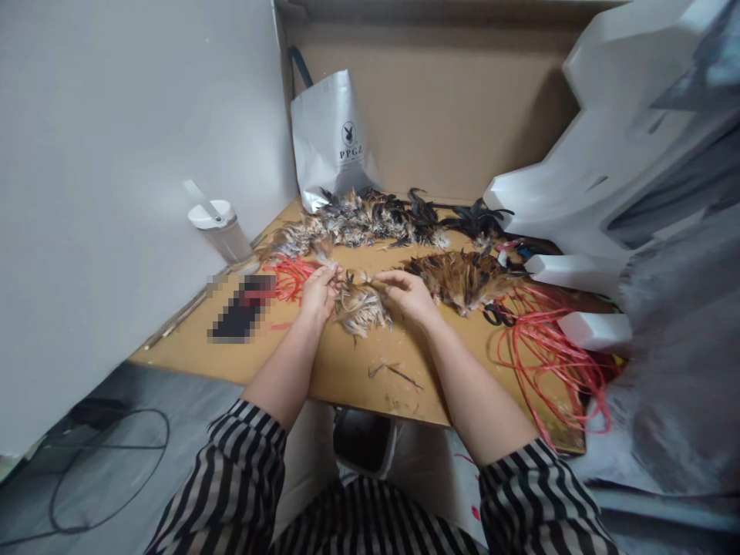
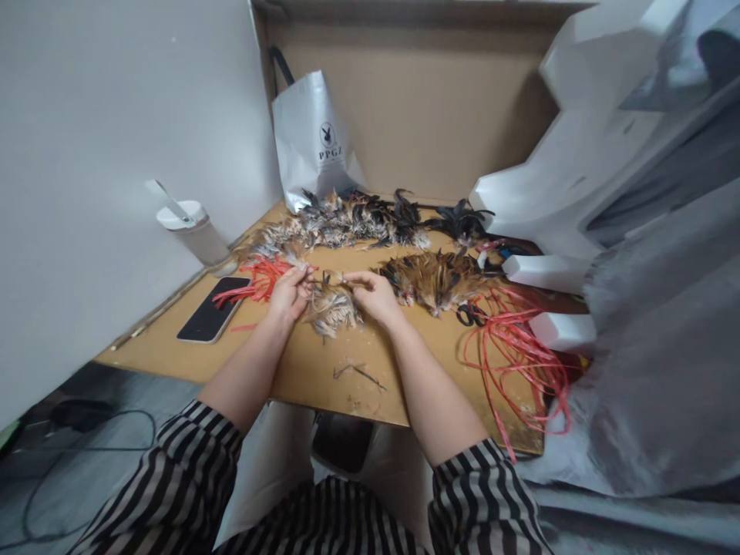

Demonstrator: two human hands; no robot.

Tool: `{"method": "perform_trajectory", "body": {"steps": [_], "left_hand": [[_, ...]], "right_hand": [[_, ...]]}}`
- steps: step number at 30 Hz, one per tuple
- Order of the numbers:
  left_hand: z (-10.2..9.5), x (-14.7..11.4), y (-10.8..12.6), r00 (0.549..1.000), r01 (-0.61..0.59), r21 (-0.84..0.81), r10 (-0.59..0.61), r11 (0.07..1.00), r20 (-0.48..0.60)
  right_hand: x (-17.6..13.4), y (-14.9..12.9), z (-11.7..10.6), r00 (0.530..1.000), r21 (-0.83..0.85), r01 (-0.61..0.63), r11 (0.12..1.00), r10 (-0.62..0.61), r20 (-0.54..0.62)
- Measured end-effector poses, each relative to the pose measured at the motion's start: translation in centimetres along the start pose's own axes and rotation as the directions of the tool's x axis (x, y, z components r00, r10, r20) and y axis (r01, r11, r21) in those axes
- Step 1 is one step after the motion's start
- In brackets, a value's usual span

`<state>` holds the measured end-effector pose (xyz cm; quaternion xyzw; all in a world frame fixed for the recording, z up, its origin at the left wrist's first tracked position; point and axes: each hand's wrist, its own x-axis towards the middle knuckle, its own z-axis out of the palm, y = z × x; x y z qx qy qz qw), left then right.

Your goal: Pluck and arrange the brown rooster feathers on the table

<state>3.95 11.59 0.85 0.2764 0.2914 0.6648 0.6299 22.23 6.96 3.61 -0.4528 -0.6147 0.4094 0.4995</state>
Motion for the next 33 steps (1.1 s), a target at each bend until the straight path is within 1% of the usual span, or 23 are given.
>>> {"method": "perform_trajectory", "body": {"steps": [2,4,8,12,16,21,24,26,27,29,31,33], "left_hand": [[0.0,0.0,-0.1,1.0,0.001,0.008,-0.001,1.0,0.007],[0.0,0.0,-0.1,1.0,0.001,0.013,-0.002,1.0,0.008],[0.1,-0.2,0.1,1.0,0.004,0.015,-0.004,1.0,0.024],[0.3,-0.4,0.3,1.0,0.004,0.012,-0.005,1.0,0.031],[0.3,-0.3,0.3,0.999,-0.01,0.004,0.01,1.0,0.039],[0.3,-0.3,0.3,1.0,-0.013,-0.003,0.013,1.0,0.024],[0.4,-0.4,0.4,1.0,-0.013,-0.007,0.013,1.0,0.023],[0.4,-0.5,0.4,1.0,-0.015,-0.004,0.015,1.0,0.023],[0.4,-0.6,0.5,1.0,-0.016,-0.001,0.016,1.0,0.023],[0.4,-0.6,0.5,1.0,-0.014,0.003,0.014,1.0,0.024],[0.4,-0.5,0.5,1.0,-0.012,0.0,0.012,1.0,0.027],[0.4,-0.5,0.5,0.999,-0.013,-0.009,0.013,1.0,0.035]], "right_hand": [[0.1,-0.3,-0.4,0.996,0.0,-0.009,1.0,0.009,-0.084],[0.1,-0.5,-0.5,0.993,-0.026,-0.001,1.0,-0.002,-0.122],[-0.2,-0.6,0.0,0.994,-0.12,0.054,0.991,-0.065,-0.089],[-0.7,-0.5,0.8,0.99,-0.251,0.143,0.957,-0.143,0.021],[-1.2,-0.4,1.3,0.982,-0.36,0.179,0.916,-0.144,0.121],[-1.6,-0.9,1.3,0.969,-0.4,0.189,0.897,-0.103,0.226],[-1.9,-1.5,1.2,0.932,-0.406,0.258,0.877,-0.115,0.343],[-2.2,-1.9,1.2,0.893,-0.435,0.339,0.834,-0.14,0.428],[-2.3,-2.0,1.3,0.876,-0.466,0.381,0.799,-0.149,0.459],[-2.6,-2.2,1.7,0.857,-0.565,0.445,0.695,-0.146,0.494],[-2.9,-2.1,2.1,0.863,-0.68,0.464,0.568,-0.116,0.491],[-3.0,-1.9,2.5,0.882,-0.767,0.449,0.458,-0.086,0.464]]}}
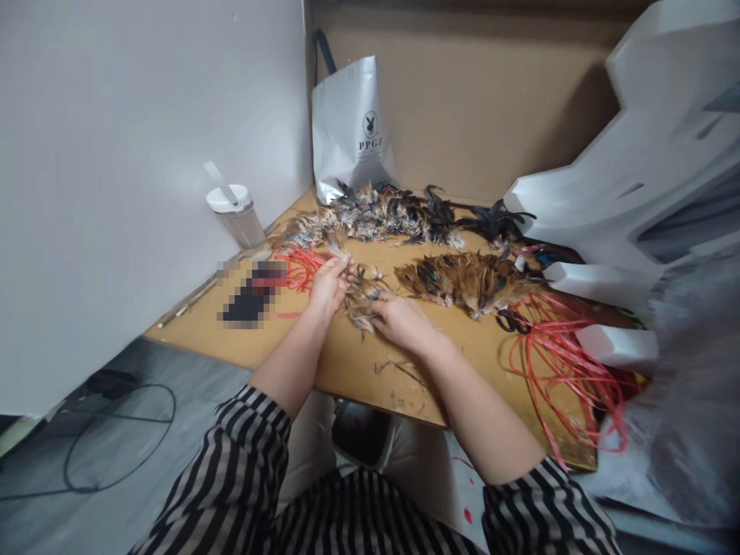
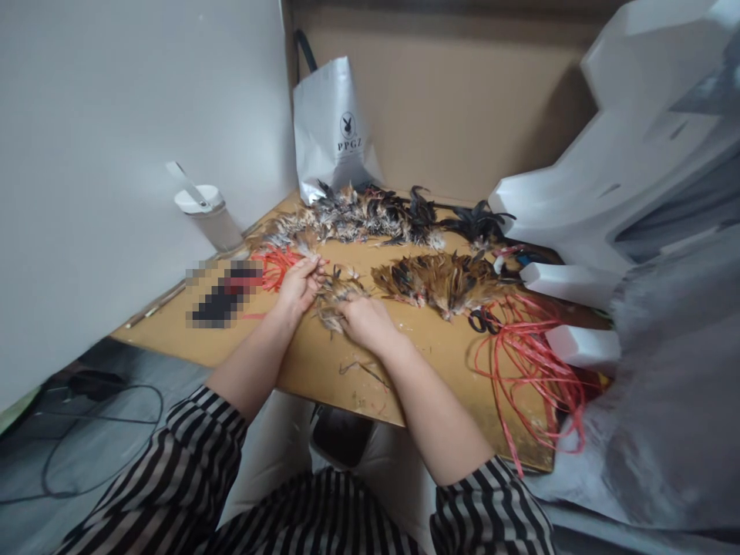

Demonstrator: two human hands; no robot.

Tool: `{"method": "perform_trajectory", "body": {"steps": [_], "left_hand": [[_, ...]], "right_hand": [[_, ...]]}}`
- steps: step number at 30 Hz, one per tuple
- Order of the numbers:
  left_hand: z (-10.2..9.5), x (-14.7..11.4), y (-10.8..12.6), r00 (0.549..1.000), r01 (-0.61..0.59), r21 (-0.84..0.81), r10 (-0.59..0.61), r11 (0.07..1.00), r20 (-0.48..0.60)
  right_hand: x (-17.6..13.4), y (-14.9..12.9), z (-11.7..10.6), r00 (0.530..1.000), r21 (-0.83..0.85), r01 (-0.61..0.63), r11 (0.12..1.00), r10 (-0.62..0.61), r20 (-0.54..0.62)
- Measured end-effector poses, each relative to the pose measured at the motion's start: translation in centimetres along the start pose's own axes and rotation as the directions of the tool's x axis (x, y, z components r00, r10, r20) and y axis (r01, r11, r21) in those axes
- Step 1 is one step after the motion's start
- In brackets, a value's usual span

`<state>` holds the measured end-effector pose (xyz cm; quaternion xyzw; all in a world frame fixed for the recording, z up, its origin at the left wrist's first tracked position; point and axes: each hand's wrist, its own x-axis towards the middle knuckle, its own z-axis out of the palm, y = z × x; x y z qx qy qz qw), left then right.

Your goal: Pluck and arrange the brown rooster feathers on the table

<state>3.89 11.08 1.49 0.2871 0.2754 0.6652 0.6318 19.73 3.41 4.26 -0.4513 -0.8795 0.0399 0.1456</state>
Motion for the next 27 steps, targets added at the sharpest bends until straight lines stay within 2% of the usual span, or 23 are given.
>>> {"method": "perform_trajectory", "body": {"steps": [3,10,14,17,19,22,24,26,27], "left_hand": [[-0.1,0.1,0.0,1.0,-0.003,-0.012,0.003,1.0,0.004],[-0.1,0.1,0.2,1.0,0.005,-0.022,-0.006,1.0,-0.006],[0.0,0.0,0.2,1.0,0.007,-0.014,-0.007,1.0,-0.018],[0.0,-0.1,0.2,1.0,0.016,-0.009,-0.016,1.0,-0.014],[0.0,0.0,0.2,1.0,0.018,-0.01,-0.018,1.0,-0.014],[-0.1,0.0,0.1,1.0,0.014,-0.016,-0.014,1.0,-0.012],[-0.2,0.1,0.1,1.0,0.009,-0.02,-0.009,1.0,-0.007],[-0.3,0.1,0.1,1.0,0.009,-0.021,-0.009,1.0,-0.009],[-0.3,0.1,0.1,1.0,0.011,-0.021,-0.011,1.0,-0.011]], "right_hand": [[0.1,0.0,0.3,0.999,-0.082,-0.047,0.996,0.047,-0.003],[0.1,0.9,-0.2,0.999,0.075,-0.014,0.997,0.016,-0.029],[-0.1,0.7,0.2,0.999,0.035,0.034,0.999,-0.034,-0.007],[-0.1,0.3,0.7,1.0,-0.044,-0.018,0.999,0.018,0.003],[0.0,0.3,1.0,0.999,-0.026,-0.053,0.998,0.053,-0.011],[0.3,0.7,1.0,0.996,0.165,-0.057,0.985,0.067,-0.058],[0.5,1.1,0.9,0.99,0.381,-0.076,0.922,0.116,-0.083],[0.7,1.4,0.7,0.97,0.637,-0.148,0.757,0.237,-0.056],[0.7,1.6,0.6,0.953,0.759,-0.183,0.625,0.303,-0.02]]}}
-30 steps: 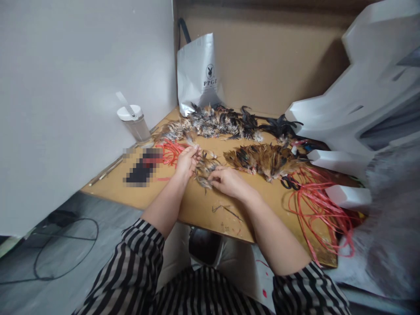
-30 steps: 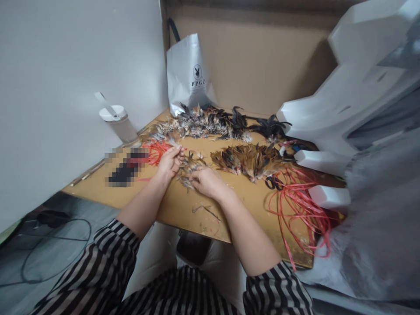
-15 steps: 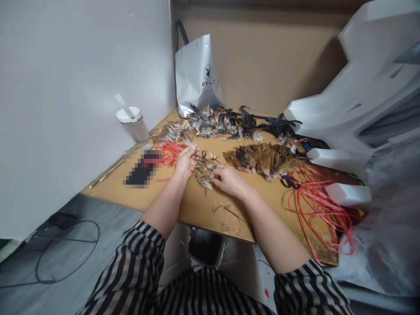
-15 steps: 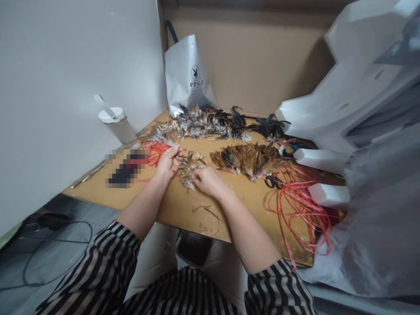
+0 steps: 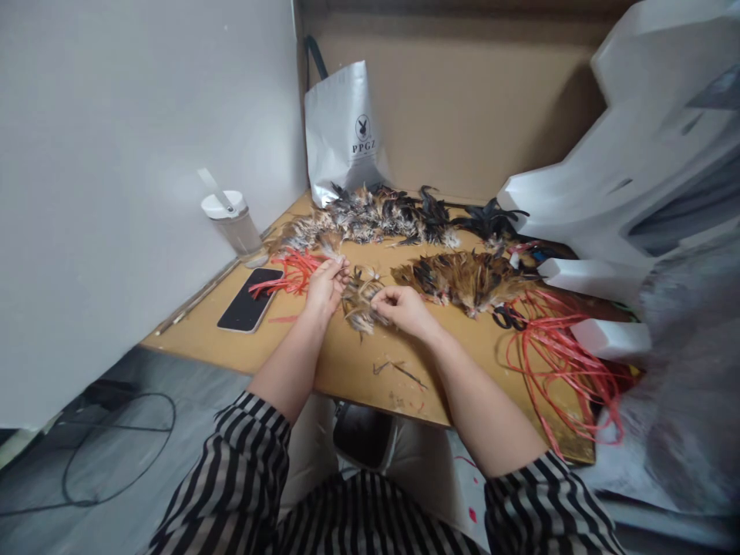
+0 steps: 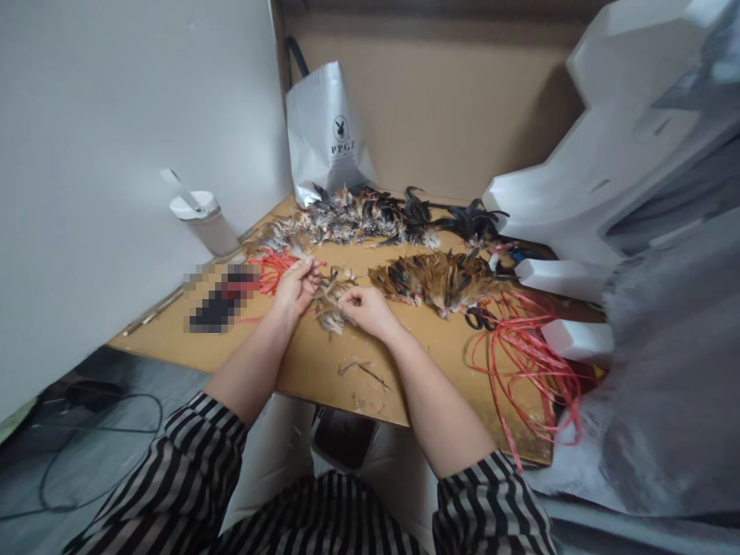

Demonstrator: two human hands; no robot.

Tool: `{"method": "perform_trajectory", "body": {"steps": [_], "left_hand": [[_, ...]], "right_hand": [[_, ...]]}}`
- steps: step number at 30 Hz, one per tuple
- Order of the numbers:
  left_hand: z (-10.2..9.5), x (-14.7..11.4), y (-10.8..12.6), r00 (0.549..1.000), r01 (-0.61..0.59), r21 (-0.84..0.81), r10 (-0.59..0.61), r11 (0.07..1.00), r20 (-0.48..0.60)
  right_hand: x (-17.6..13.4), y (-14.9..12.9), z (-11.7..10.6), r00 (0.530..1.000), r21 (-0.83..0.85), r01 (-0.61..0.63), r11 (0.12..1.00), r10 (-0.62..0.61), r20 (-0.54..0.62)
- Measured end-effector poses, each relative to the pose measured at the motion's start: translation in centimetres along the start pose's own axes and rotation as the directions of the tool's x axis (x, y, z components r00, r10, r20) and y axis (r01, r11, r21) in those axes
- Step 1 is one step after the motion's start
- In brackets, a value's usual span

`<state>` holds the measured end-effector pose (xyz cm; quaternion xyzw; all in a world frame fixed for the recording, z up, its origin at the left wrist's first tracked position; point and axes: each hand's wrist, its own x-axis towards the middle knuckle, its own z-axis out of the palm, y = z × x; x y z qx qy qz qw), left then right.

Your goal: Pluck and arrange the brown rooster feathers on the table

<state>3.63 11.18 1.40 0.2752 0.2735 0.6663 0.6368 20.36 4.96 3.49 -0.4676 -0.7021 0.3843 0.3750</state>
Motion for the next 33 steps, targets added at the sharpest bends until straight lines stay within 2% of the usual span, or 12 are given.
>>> {"method": "perform_trajectory", "body": {"steps": [1,3,5,7,9,14,17,21,26,33], "left_hand": [[0.0,0.0,0.0,1.0,0.002,0.0,-0.002,1.0,-0.001],[0.2,-0.1,0.1,1.0,0.002,0.001,-0.002,1.0,0.011],[0.6,-0.4,0.2,0.999,0.011,0.013,-0.011,1.0,0.044],[1.0,-0.9,0.3,0.994,0.053,0.04,-0.057,0.998,0.096],[1.5,-1.4,0.3,0.974,0.142,0.08,-0.154,0.987,0.168],[2.1,-2.6,-0.1,0.862,0.337,0.169,-0.376,0.926,0.341],[2.1,-2.8,-0.2,0.828,0.387,0.197,-0.434,0.901,0.356],[2.2,-2.9,-0.2,0.839,0.377,0.215,-0.431,0.901,0.333],[2.1,-2.8,-0.2,0.814,0.37,0.259,-0.446,0.892,0.372],[2.1,-2.8,-0.2,0.852,0.303,0.341,-0.414,0.89,0.322]], "right_hand": [[0.1,0.0,-0.2,0.997,0.171,-0.069,0.983,0.072,-0.013],[0.3,0.0,-0.5,0.985,0.469,-0.152,0.87,0.171,0.002],[0.5,0.0,-0.8,0.976,0.646,-0.18,0.742,0.215,0.025],[0.7,0.0,-1.1,0.971,0.722,-0.181,0.667,0.239,0.023],[0.8,0.1,-1.1,0.969,0.753,-0.156,0.639,0.247,-0.008],[0.9,0.2,-0.4,0.978,0.818,-0.106,0.565,0.208,-0.017],[1.0,0.2,0.1,0.981,0.82,-0.08,0.567,0.19,-0.035],[1.1,0.1,0.5,0.979,0.815,-0.059,0.577,0.192,-0.065],[1.2,0.1,0.8,0.97,0.803,-0.042,0.595,0.217,-0.11],[1.3,0.6,0.7,0.963,0.73,-0.016,0.683,0.206,-0.172]]}}
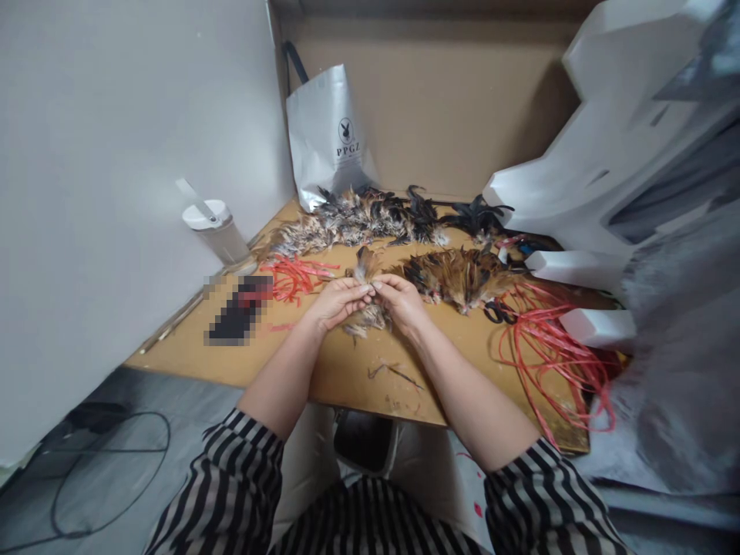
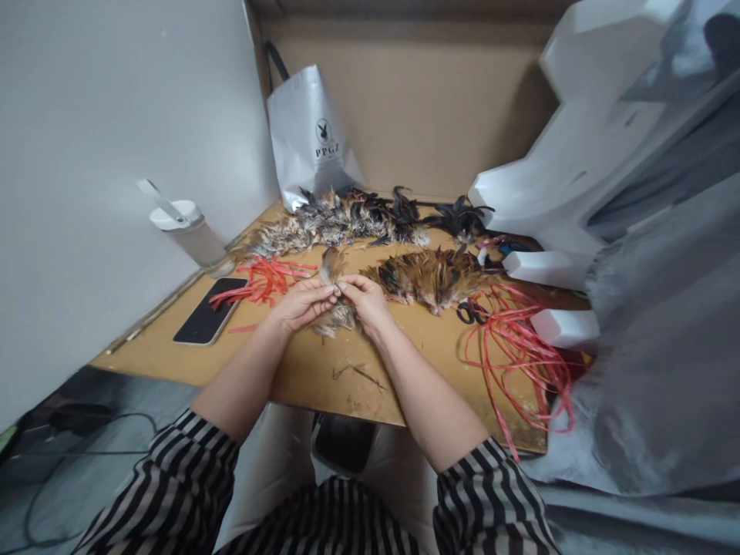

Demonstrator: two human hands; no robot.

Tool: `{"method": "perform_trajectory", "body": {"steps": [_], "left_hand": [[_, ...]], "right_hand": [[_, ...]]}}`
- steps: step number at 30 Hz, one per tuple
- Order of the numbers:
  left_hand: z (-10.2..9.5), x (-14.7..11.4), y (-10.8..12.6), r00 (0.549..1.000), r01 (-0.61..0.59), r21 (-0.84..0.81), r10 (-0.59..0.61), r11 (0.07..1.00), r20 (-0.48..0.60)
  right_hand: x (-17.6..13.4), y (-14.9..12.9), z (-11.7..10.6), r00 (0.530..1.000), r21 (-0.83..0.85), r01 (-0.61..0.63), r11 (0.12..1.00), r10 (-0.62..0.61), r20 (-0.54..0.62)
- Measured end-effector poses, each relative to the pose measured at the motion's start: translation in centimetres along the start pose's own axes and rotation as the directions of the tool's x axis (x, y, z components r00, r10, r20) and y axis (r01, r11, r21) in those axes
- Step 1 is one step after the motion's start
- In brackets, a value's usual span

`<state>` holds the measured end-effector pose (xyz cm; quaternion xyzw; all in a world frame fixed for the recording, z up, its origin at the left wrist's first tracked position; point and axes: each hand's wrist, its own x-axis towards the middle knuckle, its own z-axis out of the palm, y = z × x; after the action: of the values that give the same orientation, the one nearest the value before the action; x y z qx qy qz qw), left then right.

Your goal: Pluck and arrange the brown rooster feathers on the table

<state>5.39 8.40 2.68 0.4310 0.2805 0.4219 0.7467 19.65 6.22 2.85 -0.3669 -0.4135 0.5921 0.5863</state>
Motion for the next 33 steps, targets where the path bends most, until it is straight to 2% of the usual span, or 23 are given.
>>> {"method": "perform_trajectory", "body": {"steps": [4,12,19,25,33], "left_hand": [[0.11,-0.04,-0.04,0.999,-0.007,0.021,0.009,1.0,-0.05],[0.23,-0.05,-0.1,1.0,0.019,0.034,-0.018,0.999,-0.02],[0.39,0.38,-0.64,0.996,0.06,-0.03,-0.062,0.998,-0.057],[0.35,0.36,-0.48,0.995,0.09,-0.05,-0.092,0.995,-0.043],[0.08,0.41,-0.51,0.996,0.082,-0.065,-0.084,0.995,-0.03]], "right_hand": [[0.07,-0.11,-0.13,1.0,-0.006,-0.002,1.0,0.002,-0.031],[0.09,-0.56,-0.27,0.998,0.03,-0.057,0.998,0.057,-0.004],[-0.08,-0.18,0.32,0.998,0.074,-0.06,0.995,0.06,-0.008],[0.11,0.3,0.13,0.999,0.028,0.0,1.0,0.002,-0.054],[0.14,0.09,0.1,0.981,-0.185,0.152,0.971,-0.17,-0.088]]}}
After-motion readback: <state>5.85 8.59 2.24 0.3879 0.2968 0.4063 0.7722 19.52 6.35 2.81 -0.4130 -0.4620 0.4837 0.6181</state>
